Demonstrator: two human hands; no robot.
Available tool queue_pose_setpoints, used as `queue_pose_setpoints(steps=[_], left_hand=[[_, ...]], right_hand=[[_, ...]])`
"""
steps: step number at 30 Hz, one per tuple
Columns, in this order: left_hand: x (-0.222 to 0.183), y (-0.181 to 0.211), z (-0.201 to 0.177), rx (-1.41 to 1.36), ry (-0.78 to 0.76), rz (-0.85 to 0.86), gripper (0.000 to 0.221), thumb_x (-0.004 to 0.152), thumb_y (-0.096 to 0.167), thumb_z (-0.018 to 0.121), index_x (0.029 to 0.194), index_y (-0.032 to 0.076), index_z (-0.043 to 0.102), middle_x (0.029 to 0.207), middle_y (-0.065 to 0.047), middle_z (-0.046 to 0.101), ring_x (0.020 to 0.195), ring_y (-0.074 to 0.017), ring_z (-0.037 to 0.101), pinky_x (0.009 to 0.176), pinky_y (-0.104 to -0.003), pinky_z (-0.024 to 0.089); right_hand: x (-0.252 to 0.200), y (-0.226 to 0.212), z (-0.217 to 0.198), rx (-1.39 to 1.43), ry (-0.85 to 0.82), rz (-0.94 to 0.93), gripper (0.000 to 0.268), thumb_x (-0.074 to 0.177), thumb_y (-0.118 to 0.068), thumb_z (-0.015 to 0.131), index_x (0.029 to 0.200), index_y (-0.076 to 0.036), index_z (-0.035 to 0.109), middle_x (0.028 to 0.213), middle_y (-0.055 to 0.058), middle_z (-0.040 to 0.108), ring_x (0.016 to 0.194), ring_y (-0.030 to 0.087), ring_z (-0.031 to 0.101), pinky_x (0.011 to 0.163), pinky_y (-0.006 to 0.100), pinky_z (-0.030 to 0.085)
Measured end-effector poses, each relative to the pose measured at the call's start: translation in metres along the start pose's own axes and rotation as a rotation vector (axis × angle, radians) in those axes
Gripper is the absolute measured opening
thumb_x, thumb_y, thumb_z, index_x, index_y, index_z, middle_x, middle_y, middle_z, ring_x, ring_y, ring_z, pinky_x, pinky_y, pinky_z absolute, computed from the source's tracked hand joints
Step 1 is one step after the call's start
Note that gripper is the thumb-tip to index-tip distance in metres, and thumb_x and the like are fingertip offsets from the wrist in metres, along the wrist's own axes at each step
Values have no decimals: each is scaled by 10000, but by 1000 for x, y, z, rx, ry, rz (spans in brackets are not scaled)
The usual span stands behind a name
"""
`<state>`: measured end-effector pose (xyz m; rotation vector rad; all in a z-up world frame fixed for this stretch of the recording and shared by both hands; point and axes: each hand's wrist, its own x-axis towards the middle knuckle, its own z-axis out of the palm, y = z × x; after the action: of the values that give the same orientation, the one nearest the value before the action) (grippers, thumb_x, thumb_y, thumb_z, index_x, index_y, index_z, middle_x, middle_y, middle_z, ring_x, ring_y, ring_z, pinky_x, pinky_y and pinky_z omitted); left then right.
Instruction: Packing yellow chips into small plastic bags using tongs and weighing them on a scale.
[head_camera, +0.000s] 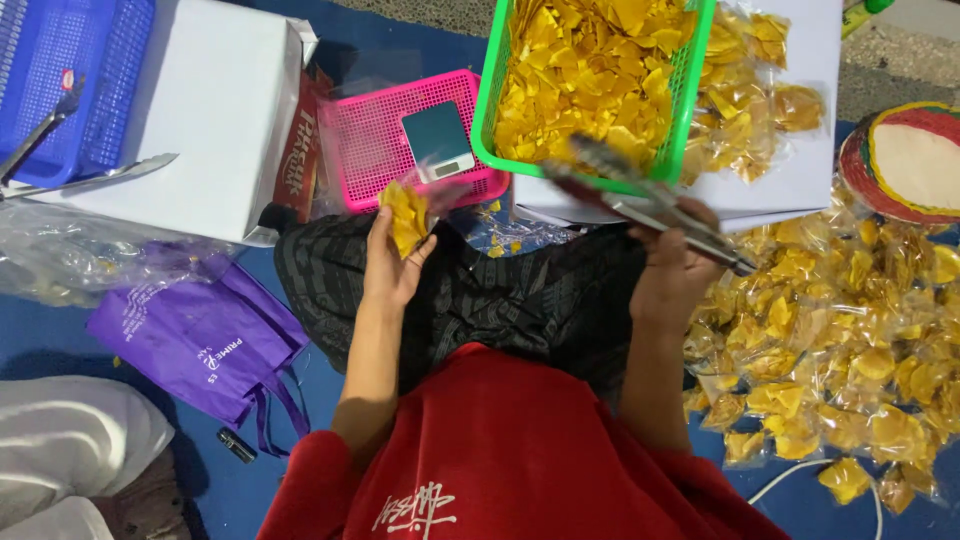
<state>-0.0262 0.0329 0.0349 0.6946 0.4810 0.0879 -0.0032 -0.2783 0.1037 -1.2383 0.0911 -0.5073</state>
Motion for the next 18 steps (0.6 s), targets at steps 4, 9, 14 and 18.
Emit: queue_pose_setpoints(steps=[4,9,14,18], left_hand=[[-19,3,-4,-125,-139,5,256,977,294,688,1157,114,663,1111,-91,731,974,-239,749,755,-344,669],[6,-47,-92,-335,-345,-36,485,971,502,618,1319,165,637,1297,-129,700,1100,-306,733,841,-347,641],[-52,-61,-95,-418,-437,-56,542,925,407,718,1399,189,571,1244,-121,704,1039,-279,741,892,-381,640],[-113,-60,-74,-285,-509,-108,724,860,284,868,1408,94,435,1174,-156,636,958,-247,705,816,-312,629]], right_hand=[[34,18,-17,-390,107,-288,420,885,88,883,1164,-53,602,1154,258,715,998,290,750,876,341,625],[40,42,-7,-539,-118,-410,587,865,-238,964,1331,-88,640,1293,173,638,1235,356,642,1086,417,467],[30,39,-7,-539,-187,-406,529,966,-171,835,1405,-52,566,1451,203,494,1362,381,543,1159,429,431],[28,52,-20,-719,-166,-397,632,1025,-197,786,1517,-26,427,1604,260,376,1498,423,400,1231,478,334]])
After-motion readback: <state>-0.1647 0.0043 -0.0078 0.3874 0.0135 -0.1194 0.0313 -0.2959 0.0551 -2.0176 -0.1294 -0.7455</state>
